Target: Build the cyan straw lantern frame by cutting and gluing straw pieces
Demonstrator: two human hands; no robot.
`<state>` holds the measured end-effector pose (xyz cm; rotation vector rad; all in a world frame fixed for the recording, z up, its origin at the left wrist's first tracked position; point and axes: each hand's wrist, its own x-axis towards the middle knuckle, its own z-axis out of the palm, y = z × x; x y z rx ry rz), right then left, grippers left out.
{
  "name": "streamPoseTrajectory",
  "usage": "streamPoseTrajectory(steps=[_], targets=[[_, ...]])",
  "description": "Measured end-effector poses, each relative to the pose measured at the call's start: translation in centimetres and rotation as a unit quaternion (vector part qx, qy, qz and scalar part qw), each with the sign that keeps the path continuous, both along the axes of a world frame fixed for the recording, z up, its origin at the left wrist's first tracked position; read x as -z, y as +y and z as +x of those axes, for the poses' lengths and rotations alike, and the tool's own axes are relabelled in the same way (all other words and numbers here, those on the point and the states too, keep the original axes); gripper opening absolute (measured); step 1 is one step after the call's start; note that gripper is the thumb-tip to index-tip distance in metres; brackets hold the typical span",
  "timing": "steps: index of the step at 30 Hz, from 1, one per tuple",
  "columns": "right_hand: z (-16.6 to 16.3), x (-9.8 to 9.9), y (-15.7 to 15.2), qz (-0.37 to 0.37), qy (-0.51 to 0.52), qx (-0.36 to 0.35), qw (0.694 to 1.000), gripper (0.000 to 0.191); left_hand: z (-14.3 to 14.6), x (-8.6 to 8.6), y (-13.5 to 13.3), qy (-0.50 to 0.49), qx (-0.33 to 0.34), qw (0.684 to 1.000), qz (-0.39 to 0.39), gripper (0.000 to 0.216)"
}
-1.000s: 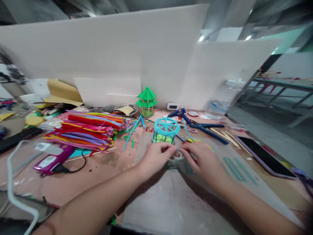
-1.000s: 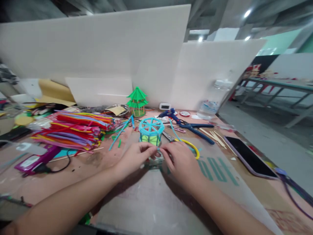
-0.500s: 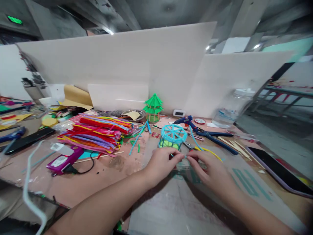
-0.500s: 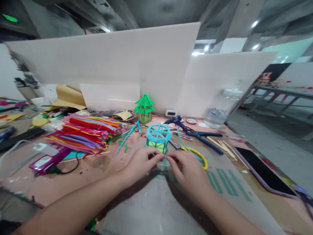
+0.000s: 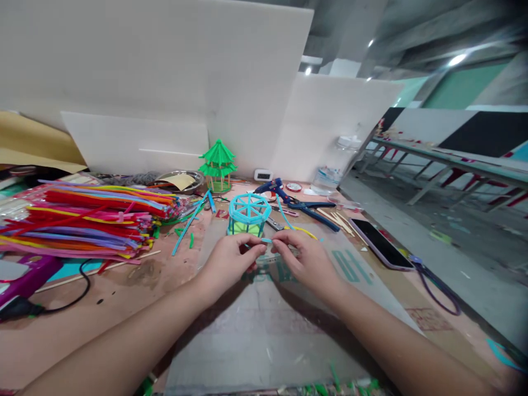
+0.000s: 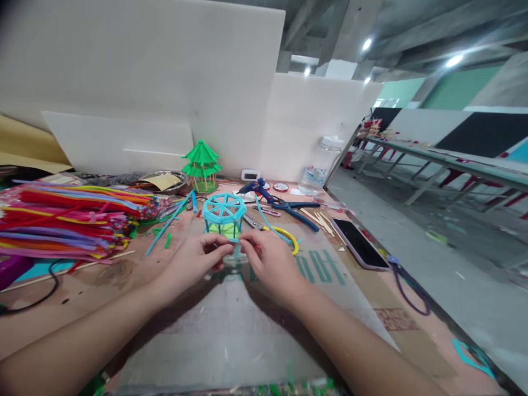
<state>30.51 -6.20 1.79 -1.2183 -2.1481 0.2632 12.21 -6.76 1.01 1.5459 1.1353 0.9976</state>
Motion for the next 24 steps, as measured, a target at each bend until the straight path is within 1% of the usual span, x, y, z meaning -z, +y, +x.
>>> streamPoseTrajectory(steps=[5,12,19,24], targets=[[-0.11,-0.41,-0.22,-0.009,-0.003,0.003,1.0,0.018,0.11,-0.24,-0.15,-0.001,-0.005,1.0,0.006,0.025],[-0.24,-0.29,-0.22,0.013,-0.017,0.009,1.0,0.017,0.15,-0.46,-0.27,0.006,-0.018,1.0,0.021,0.025],[-0.35,0.02,-0.42,0.041,-0.033,-0.007,0.999,0.018,-0.09,0.16,-0.01,0.024,-0.013,0.999,0.046,0.029],[-0.65,-0.05,-0.73,0.02,-0.024,-0.019,0.999,0.019,-0.27,0.12,-0.04,0.057,-0.003,0.996,0.073,0.027]])
